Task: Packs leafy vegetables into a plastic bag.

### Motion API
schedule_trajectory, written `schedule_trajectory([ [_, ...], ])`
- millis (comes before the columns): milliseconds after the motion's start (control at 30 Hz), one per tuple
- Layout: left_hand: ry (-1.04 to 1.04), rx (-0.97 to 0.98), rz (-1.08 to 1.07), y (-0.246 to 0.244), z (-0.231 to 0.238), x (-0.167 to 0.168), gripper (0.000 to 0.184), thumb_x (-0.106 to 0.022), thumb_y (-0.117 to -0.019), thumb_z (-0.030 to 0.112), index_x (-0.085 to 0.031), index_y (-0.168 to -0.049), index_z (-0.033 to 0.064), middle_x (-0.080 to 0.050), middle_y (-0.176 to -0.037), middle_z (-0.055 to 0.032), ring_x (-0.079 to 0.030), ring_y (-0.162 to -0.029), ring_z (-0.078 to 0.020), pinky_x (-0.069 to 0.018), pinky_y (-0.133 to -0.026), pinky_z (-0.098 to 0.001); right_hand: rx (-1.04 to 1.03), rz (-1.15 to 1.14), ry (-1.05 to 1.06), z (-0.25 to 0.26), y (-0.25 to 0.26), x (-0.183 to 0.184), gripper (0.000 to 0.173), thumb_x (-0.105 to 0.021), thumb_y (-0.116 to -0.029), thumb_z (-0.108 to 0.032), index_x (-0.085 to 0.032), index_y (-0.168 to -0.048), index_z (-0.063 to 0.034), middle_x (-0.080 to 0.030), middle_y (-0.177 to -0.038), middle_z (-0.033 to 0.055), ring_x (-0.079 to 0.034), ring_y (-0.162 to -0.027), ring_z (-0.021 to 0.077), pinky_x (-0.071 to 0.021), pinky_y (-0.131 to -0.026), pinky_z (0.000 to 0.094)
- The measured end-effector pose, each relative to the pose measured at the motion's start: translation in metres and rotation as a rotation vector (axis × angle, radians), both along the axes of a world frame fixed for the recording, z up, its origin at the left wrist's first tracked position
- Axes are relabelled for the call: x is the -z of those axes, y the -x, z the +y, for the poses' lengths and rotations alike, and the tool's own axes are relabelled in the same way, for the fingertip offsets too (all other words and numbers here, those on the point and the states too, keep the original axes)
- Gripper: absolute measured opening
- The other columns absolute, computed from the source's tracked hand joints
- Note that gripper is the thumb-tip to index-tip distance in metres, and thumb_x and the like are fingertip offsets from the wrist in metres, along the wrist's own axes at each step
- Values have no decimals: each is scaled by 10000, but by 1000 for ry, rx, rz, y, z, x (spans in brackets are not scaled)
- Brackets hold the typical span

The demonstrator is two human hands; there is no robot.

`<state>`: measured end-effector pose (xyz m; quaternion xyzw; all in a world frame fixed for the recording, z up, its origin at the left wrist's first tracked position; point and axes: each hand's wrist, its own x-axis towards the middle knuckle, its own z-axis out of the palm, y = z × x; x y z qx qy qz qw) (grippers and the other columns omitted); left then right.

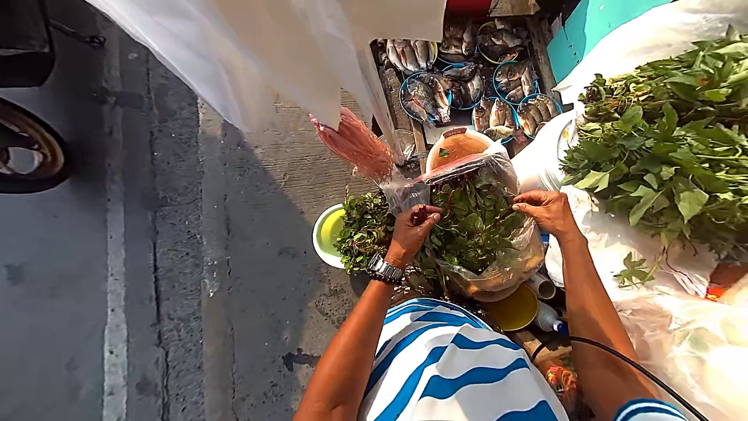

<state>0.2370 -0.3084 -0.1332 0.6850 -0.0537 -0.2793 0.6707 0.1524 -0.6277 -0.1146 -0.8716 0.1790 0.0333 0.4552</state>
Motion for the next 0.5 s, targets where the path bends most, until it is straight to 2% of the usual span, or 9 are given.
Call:
schedule_trajectory([
  [67, -106, 142, -132, -1, -20, -2, 179, -727, -923, 51, -722, -1100, 22, -647, -782, -9, -490, -566, -36, -433, -542, -211, -31, -9, 44, 0, 0, -8, 130, -786, -876, -40, -775, -1000, -4, -754, -930, 125, -712, -796, 163, -597, -805, 374],
  [167, -259, 402, -178, 1, -50, 20, 379, -838, -847, 191, -712, -1156, 12, -693, -884, -110, -618, -729, -172, -530, -723, -391, -51, 7, 46, 7, -1, -6, 113, -788, -881, -47, -768, -984, -2, -746, -888, 129, -701, -752, 183, -595, -766, 402],
  [233, -272, 516, -138, 7, -71, 40, 507, -850, -837, 263, -680, -1244, 13, -695, -958, -117, -630, -806, -175, -532, -798, -393, -62, 19, 33, 12, -3, -1, 118, -796, -881, -62, -763, -975, 1, -741, -901, 137, -702, -770, 206, -594, -785, 427],
  [267, -244, 521, -123, 12, -79, 48, 510, -831, -860, 260, -669, -1271, 5, -702, -993, -124, -642, -831, -169, -540, -821, -379, -67, 37, 26, 15, -4, 2, 126, -800, -881, -72, -759, -975, 3, -738, -907, 140, -701, -774, 211, -592, -788, 430],
  [300, -210, 495, -110, 16, -86, 53, 440, -789, -902, 232, -674, -1253, -8, -709, -1006, -132, -655, -849, -164, -548, -835, -367, -71, 60, 17, 18, -4, 3, 135, -804, -881, -79, -756, -974, 6, -735, -907, 143, -698, -764, 212, -594, -775, 427],
  [367, -171, 409, -102, 22, -94, 54, 232, -713, -959, 180, -712, -1079, -20, -690, -894, -107, -625, -781, -140, -525, -782, -352, -83, 112, 1, 24, -5, 6, 149, -807, -879, -81, -745, -974, 16, -724, -907, 151, -691, -741, 218, -598, -743, 419],
  [400, -158, 387, -100, 24, -96, 53, 194, -695, -970, 166, -711, -1023, -20, -673, -850, -92, -611, -751, -128, -520, -760, -344, -97, 134, 2, 25, -5, 6, 156, -806, -879, -79, -741, -977, 22, -716, -928, 159, -688, -756, 228, -595, -752, 425],
  [500, -66, 356, -107, 26, -98, 43, 141, -705, -948, 121, -707, -976, -17, -661, -801, -47, -599, -698, -71, -525, -707, -283, -144, 152, 3, 23, -2, 2, 166, -819, -866, -88, -747, -974, 15, -717, -974, 163, -701, -822, 240, -595, -813, 434],
])
